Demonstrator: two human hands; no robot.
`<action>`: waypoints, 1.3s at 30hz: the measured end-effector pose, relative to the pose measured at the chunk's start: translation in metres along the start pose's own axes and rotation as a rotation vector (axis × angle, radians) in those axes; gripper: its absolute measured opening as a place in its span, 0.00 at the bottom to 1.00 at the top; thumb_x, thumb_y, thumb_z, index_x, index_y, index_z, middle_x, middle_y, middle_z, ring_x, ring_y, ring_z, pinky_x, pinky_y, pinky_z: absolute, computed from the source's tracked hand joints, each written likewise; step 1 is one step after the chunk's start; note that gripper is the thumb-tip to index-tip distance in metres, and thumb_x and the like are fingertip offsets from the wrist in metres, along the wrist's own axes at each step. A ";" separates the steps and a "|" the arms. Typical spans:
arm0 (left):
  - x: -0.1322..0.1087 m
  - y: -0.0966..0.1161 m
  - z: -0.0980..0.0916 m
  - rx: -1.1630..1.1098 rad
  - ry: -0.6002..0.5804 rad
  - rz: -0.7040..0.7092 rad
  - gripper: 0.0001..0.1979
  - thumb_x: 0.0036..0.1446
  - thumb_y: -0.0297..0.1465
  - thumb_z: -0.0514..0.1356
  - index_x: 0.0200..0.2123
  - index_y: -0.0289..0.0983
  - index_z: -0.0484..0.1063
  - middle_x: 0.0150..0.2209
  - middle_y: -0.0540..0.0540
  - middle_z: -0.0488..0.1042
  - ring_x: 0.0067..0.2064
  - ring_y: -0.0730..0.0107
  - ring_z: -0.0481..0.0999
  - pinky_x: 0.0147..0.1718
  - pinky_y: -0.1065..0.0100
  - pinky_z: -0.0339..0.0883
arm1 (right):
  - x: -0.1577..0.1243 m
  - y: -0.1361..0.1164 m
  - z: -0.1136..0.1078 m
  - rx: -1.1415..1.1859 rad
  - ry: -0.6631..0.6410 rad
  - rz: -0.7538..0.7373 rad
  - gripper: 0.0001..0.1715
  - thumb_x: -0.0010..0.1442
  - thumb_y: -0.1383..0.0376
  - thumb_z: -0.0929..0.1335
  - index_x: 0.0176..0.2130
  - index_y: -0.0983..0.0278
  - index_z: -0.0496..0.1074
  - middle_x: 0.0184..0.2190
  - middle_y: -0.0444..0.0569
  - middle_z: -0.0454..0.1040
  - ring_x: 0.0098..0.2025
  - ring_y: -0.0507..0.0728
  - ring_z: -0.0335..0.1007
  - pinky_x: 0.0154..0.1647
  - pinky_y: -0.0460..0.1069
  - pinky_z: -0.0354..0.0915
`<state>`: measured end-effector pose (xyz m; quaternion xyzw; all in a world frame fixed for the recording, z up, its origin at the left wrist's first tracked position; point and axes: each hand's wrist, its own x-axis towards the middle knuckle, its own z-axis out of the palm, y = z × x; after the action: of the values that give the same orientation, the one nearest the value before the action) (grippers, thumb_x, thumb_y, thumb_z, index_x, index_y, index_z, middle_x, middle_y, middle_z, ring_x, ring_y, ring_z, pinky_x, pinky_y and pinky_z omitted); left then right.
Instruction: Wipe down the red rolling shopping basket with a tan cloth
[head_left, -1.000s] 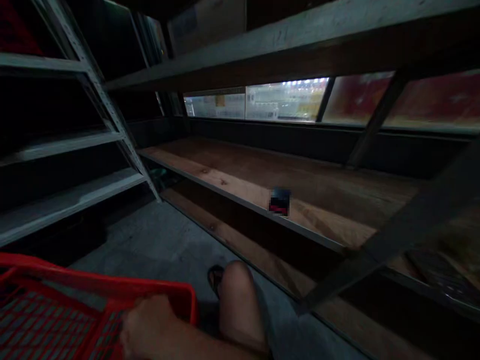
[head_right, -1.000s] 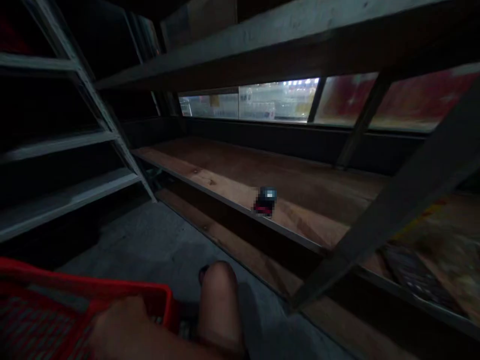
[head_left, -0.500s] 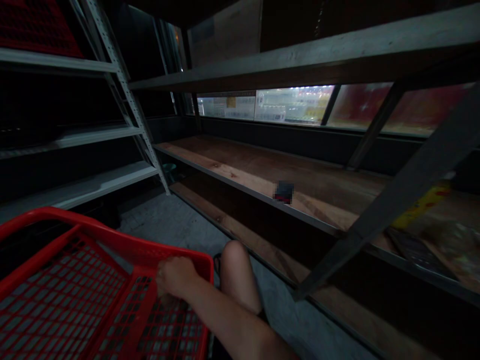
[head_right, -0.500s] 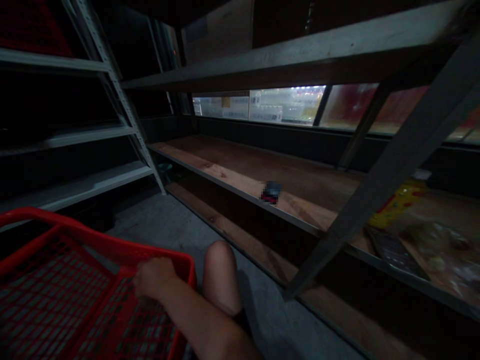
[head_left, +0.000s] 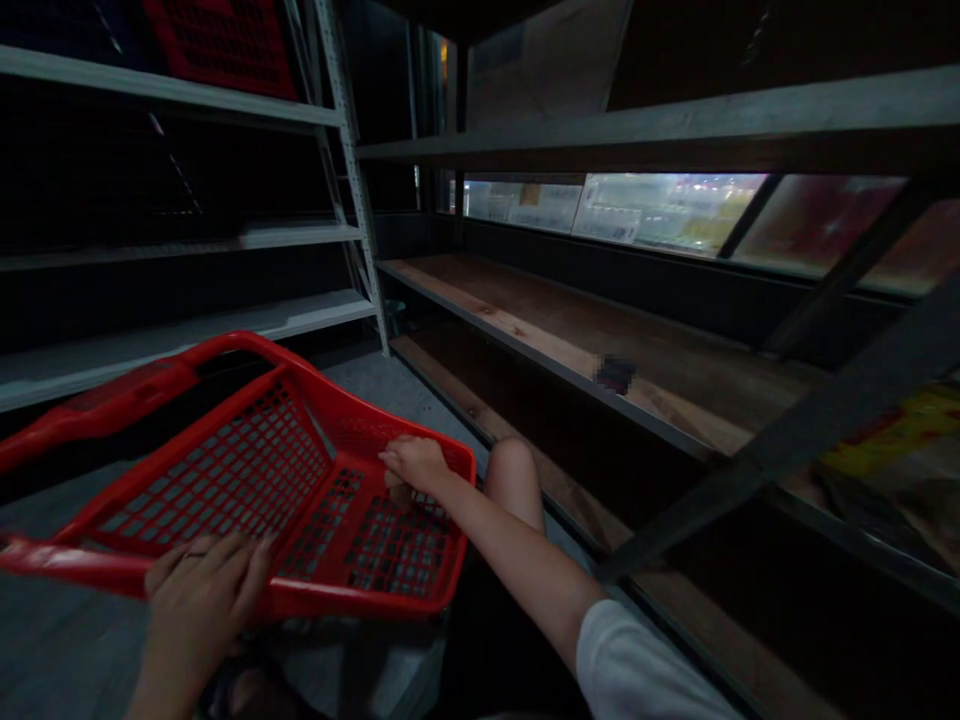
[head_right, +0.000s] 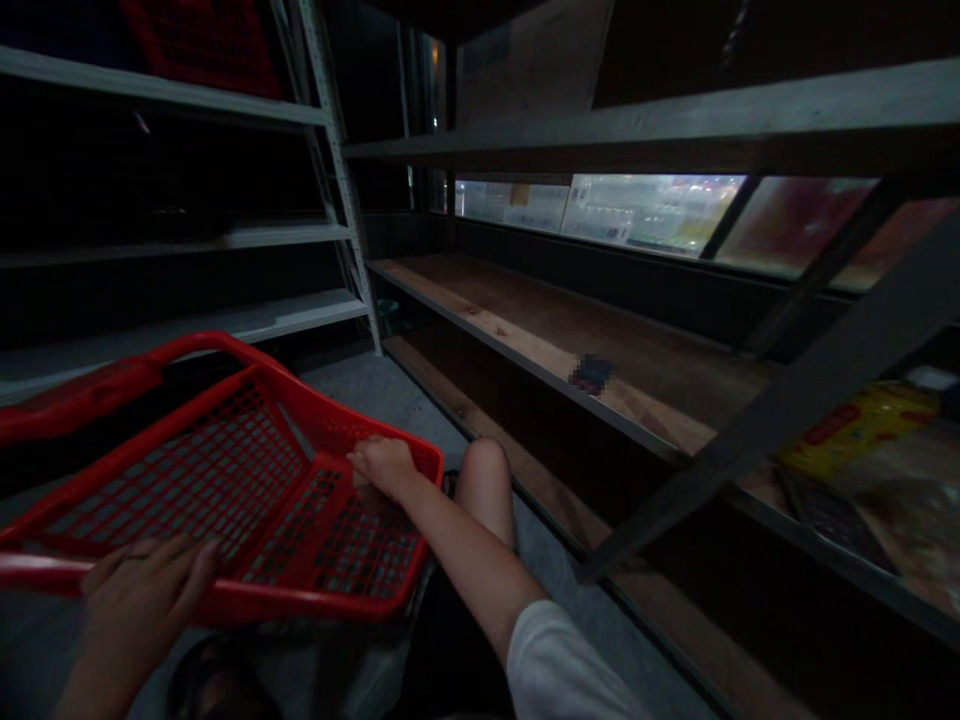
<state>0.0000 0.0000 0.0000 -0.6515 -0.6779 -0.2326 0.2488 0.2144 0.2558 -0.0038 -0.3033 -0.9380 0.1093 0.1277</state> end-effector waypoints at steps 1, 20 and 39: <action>0.002 0.003 -0.002 0.061 0.013 0.036 0.18 0.69 0.35 0.55 0.28 0.42 0.79 0.33 0.46 0.84 0.33 0.60 0.79 0.44 0.56 0.64 | 0.001 -0.002 -0.002 -0.005 0.031 -0.012 0.20 0.75 0.54 0.63 0.44 0.61 0.79 0.47 0.50 0.80 0.46 0.56 0.76 0.43 0.47 0.67; 0.030 -0.001 -0.009 0.133 -0.197 -0.148 0.22 0.70 0.36 0.51 0.27 0.42 0.79 0.35 0.45 0.84 0.41 0.57 0.78 0.52 0.52 0.57 | 0.015 0.051 -0.024 -0.318 0.089 -0.461 0.20 0.73 0.69 0.63 0.61 0.59 0.70 0.62 0.55 0.69 0.59 0.61 0.62 0.57 0.55 0.67; 0.043 0.113 0.028 -0.099 -0.362 0.032 0.19 0.72 0.34 0.52 0.33 0.39 0.81 0.35 0.45 0.84 0.40 0.59 0.81 0.43 0.58 0.68 | 0.008 0.033 -0.013 -0.243 0.135 -0.289 0.23 0.72 0.72 0.62 0.62 0.60 0.70 0.64 0.56 0.66 0.60 0.63 0.60 0.60 0.56 0.69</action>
<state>0.1107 0.0557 0.0055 -0.7047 -0.6890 -0.1409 0.0940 0.2294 0.2881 0.0003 -0.1853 -0.9673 -0.0449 0.1670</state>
